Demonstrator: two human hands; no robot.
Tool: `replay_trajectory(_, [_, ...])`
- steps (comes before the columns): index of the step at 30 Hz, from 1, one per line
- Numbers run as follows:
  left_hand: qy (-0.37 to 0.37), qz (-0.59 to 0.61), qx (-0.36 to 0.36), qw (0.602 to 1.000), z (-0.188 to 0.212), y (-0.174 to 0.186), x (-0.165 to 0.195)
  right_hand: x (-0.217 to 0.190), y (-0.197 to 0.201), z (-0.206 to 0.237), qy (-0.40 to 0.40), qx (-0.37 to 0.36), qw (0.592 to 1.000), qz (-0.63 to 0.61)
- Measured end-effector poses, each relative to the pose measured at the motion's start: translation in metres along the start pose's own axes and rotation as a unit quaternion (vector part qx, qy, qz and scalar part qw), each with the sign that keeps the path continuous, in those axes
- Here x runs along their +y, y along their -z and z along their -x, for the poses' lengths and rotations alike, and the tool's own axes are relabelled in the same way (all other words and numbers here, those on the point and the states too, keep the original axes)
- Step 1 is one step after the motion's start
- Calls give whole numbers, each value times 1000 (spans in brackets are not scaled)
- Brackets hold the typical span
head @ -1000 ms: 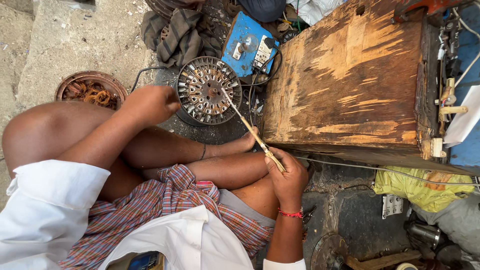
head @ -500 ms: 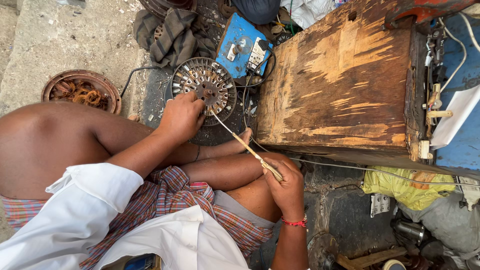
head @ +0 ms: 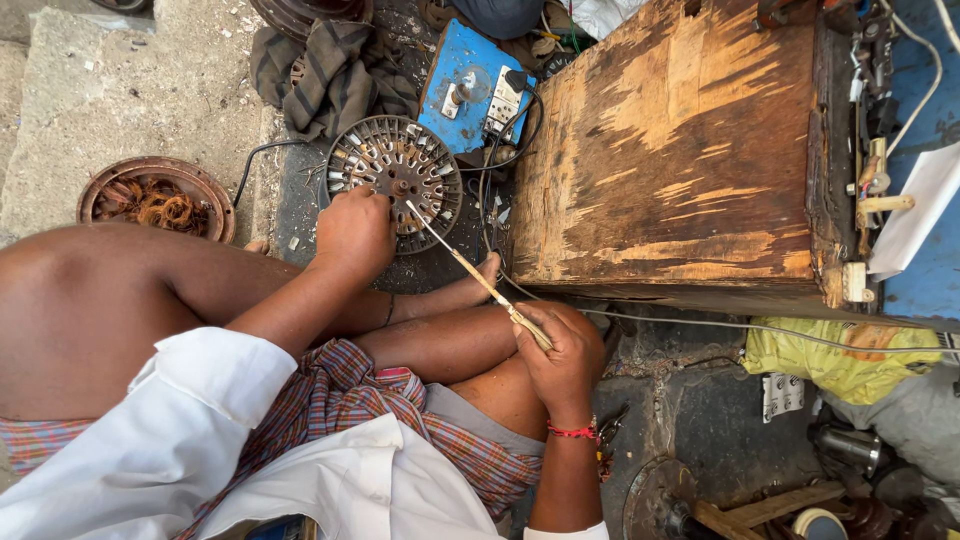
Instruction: The person sits on the ground rewinding an electric motor armature, pressing copper wire into the slots around the rotor by hand and using a wooden-handled tool to push and seat the wire into each slot, working around the armature slot by slot.
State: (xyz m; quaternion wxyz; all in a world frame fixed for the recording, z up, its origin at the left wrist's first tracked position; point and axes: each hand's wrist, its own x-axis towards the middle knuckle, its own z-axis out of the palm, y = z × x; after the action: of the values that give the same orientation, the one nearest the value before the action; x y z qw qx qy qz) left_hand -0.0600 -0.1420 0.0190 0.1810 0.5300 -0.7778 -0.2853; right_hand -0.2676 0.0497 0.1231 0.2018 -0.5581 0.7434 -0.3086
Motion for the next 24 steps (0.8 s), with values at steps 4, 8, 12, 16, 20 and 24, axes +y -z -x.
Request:
replay_trajectory(4, [19, -51, -26, 998, -5, 3, 9, 4, -7, 3, 7, -2, 1000, -16])
replay_trajectory(8, [-3, -69, -42, 997, -7, 12, 13, 10, -14, 3, 15, 14, 999, -42])
replay_trajectory(12, [-24, -61, -58, 996, -6, 26, 16, 14, -19, 3, 60, 27, 997, -39])
replay_trajectory(16, [30, 40, -96, 994, -3, 48, 11, 13, -22, 5, 33, 31, 997, -67])
replay_trajectory(20, [19, 110, -128, 985, 8, 62, 0, 7, -20, 4, 32, 25, 997, -64])
replay_trajectory(24, [-50, 62, -52, 995, 19, 51, -6, -4, -13, 5, 44, 9, 999, -24])
